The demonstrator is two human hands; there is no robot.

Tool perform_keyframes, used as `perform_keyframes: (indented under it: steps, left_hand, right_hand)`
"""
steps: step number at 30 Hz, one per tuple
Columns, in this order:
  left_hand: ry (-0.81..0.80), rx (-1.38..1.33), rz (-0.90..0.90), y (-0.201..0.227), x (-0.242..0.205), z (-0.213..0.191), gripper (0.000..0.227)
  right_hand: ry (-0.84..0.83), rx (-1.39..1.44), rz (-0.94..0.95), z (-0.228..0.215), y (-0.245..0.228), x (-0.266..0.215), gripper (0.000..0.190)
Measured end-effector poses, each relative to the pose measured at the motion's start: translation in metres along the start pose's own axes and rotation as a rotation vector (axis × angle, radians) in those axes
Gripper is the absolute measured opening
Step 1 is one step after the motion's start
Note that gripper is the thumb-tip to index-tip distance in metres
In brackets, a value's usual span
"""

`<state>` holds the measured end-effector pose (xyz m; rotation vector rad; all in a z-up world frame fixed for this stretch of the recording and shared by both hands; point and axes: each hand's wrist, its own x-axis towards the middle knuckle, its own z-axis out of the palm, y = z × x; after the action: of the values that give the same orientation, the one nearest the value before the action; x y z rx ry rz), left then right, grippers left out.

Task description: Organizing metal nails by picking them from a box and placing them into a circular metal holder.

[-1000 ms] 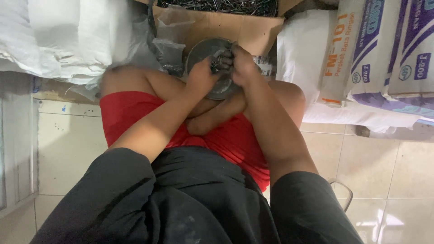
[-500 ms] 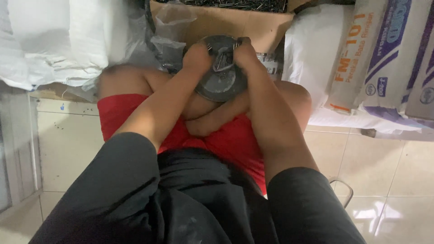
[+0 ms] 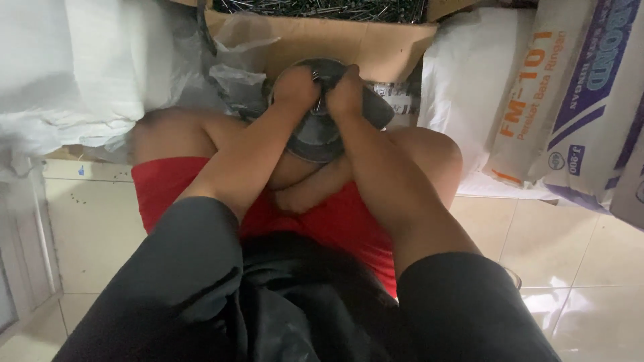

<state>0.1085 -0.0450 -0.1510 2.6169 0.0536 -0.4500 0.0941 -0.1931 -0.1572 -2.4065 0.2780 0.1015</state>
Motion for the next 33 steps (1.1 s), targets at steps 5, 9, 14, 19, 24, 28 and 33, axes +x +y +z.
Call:
perform_keyframes:
  steps: [5, 9, 14, 19, 24, 28, 33]
  left_hand:
    - [-0.008, -0.129, -0.028, 0.009, -0.008, -0.013, 0.043]
    - [0.048, -0.160, 0.034, 0.010, -0.009, -0.009, 0.038]
    - [0.101, -0.205, 0.049, -0.008, -0.001, 0.008, 0.038]
    - [0.006, -0.238, -0.033, 0.002, -0.033, -0.039, 0.037]
    - [-0.133, -0.067, -0.135, -0.015, -0.021, 0.001, 0.030]
    - [-0.061, -0.294, -0.068, -0.027, -0.007, 0.017, 0.031]
    - [-0.019, -0.289, -0.052, -0.034, -0.016, 0.012, 0.033]
  right_hand:
    - [-0.083, -0.077, -0.012, 0.027, 0.018, 0.004, 0.044]
    - [-0.159, -0.058, 0.091, 0.016, 0.015, -0.002, 0.047]
    - [-0.121, -0.124, -0.014, 0.002, 0.009, -0.006, 0.048]
    - [-0.206, -0.303, -0.106, 0.013, 0.046, 0.006, 0.047]
    - [-0.299, -0.268, 0.172, 0.032, 0.073, 0.034, 0.048]
    - [-0.384, -0.425, 0.086, 0.007, 0.051, 0.031, 0.046]
    - [-0.477, -0.487, 0.043, -0.028, 0.013, 0.013, 0.052]
